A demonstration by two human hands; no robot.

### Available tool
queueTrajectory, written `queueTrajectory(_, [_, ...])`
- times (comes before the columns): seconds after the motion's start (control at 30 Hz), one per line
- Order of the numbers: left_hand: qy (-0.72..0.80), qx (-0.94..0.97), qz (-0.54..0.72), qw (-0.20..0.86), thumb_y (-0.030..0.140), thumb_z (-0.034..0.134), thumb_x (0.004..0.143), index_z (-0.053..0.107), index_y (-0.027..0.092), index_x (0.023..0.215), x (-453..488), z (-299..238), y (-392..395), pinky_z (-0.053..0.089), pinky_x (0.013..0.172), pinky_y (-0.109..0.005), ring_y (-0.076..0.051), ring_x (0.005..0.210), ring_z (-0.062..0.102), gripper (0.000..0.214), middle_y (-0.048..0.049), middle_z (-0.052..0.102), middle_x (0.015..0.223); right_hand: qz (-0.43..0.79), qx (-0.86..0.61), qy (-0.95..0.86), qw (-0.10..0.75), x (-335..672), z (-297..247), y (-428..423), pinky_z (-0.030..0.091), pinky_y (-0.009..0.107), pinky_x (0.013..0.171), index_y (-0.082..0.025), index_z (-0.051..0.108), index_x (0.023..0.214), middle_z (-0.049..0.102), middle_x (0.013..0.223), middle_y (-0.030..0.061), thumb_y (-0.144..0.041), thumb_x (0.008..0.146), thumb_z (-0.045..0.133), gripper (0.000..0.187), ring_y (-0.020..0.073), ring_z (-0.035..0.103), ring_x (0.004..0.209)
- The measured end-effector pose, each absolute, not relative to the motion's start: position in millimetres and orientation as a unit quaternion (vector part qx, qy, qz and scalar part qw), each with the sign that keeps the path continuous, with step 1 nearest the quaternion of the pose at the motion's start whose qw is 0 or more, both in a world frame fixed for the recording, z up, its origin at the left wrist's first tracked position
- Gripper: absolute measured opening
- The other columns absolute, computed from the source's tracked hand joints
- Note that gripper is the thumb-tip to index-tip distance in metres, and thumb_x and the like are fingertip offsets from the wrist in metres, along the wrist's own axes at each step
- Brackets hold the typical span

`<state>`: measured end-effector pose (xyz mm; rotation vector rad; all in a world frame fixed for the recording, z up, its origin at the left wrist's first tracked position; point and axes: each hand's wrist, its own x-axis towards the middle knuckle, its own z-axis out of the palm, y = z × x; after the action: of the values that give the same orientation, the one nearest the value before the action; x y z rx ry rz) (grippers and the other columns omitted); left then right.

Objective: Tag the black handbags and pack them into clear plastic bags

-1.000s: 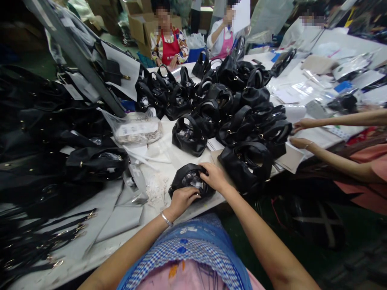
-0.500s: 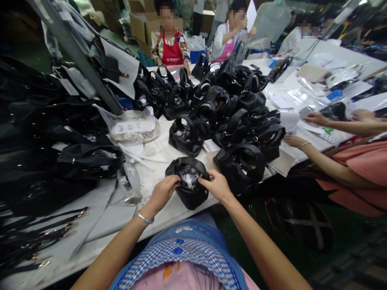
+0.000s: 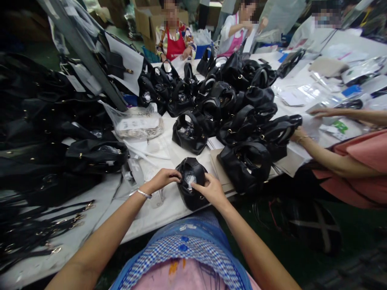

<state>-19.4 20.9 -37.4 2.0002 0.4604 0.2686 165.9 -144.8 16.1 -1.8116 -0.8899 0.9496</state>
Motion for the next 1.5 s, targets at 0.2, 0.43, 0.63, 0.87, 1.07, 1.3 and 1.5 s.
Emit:
queueTrajectory(0.2, [0.281, 0.788, 0.267, 0.479, 0.029, 0.055, 0.090, 0.070, 0.021, 0.099, -5, -17, 17, 0.047, 0.094, -0.030, -0.018, 0.101, 0.064, 0.019, -0.0041, 0.071, 0.106, 0.416, -0.664, -0.297, 0.546, 147, 20, -153, 0.055, 0.036, 0.081, -0.017, 0.062, 0.115, 0.069, 0.101, 0.0090, -0.043, 0.076, 0.071, 0.047, 0.0219, 0.067, 0.089])
queueTrajectory(0.43, [0.374, 0.710, 0.220, 0.555, 0.048, 0.035, 0.096, 0.061, 0.021, 0.123, -1, 24, -14, 0.046, 0.100, -0.036, -0.021, 0.112, 0.061, 0.046, -0.0061, 0.067, 0.119, 0.328, -0.690, -0.500, 0.408, 163, -1, -156, 0.053, 0.035, 0.086, -0.022, 0.068, 0.110, 0.067, 0.110, 0.0083, -0.027, 0.089, 0.053, 0.026, 0.0190, 0.067, 0.090])
queueTrajectory(0.63, [0.307, 0.769, 0.175, 0.532, 0.037, 0.064, 0.083, 0.062, 0.023, 0.121, 9, 22, -31, 0.051, 0.087, -0.032, -0.021, 0.092, 0.067, 0.041, -0.0039, 0.073, 0.100, 0.175, -0.772, -0.544, 0.278, 194, -26, -149, 0.050, 0.034, 0.085, -0.021, 0.067, 0.107, 0.068, 0.104, 0.0086, -0.023, 0.092, 0.046, 0.026, 0.0230, 0.064, 0.098])
queueTrajectory(0.87, [0.297, 0.762, 0.190, 0.543, 0.035, 0.055, 0.089, 0.069, 0.020, 0.108, 10, 9, -19, 0.049, 0.093, -0.036, -0.023, 0.102, 0.065, 0.027, -0.0054, 0.071, 0.110, 0.166, -0.789, -0.555, 0.204, 204, -27, -152, 0.050, 0.030, 0.082, -0.026, 0.069, 0.111, 0.069, 0.108, 0.0049, -0.026, 0.094, 0.047, 0.028, 0.0209, 0.065, 0.098])
queueTrajectory(1.07, [0.289, 0.766, 0.191, 0.542, 0.034, 0.055, 0.089, 0.071, 0.019, 0.104, 14, 8, -13, 0.048, 0.095, -0.035, -0.022, 0.101, 0.064, 0.027, -0.0069, 0.072, 0.108, 0.205, -0.787, -0.577, 0.074, 190, -26, -153, 0.052, 0.031, 0.076, -0.032, 0.053, 0.134, 0.064, 0.123, 0.0051, -0.035, 0.090, 0.057, 0.044, 0.0238, 0.065, 0.099])
queueTrajectory(1.3, [0.311, 0.737, 0.205, 0.564, 0.042, 0.051, 0.090, 0.071, 0.017, 0.098, 19, 8, 1, 0.048, 0.090, -0.032, -0.021, 0.095, 0.064, 0.032, -0.0056, 0.072, 0.099, 0.182, -0.822, -0.537, 0.055, 165, -34, -146, 0.050, 0.032, 0.072, -0.032, 0.058, 0.128, 0.068, 0.112, 0.0076, -0.055, 0.086, 0.056, 0.049, 0.0247, 0.067, 0.089])
queueTrajectory(1.5, [0.335, 0.677, 0.210, 0.621, 0.045, 0.055, 0.088, 0.071, 0.017, 0.093, 17, 12, -5, 0.048, 0.082, -0.028, -0.019, 0.088, 0.063, 0.033, -0.0033, 0.071, 0.092, 0.163, -0.847, -0.501, 0.074, 156, -35, -135, 0.047, 0.031, 0.068, -0.031, 0.066, 0.113, 0.070, 0.108, 0.0051, -0.051, 0.088, 0.055, 0.034, 0.0236, 0.067, 0.084])
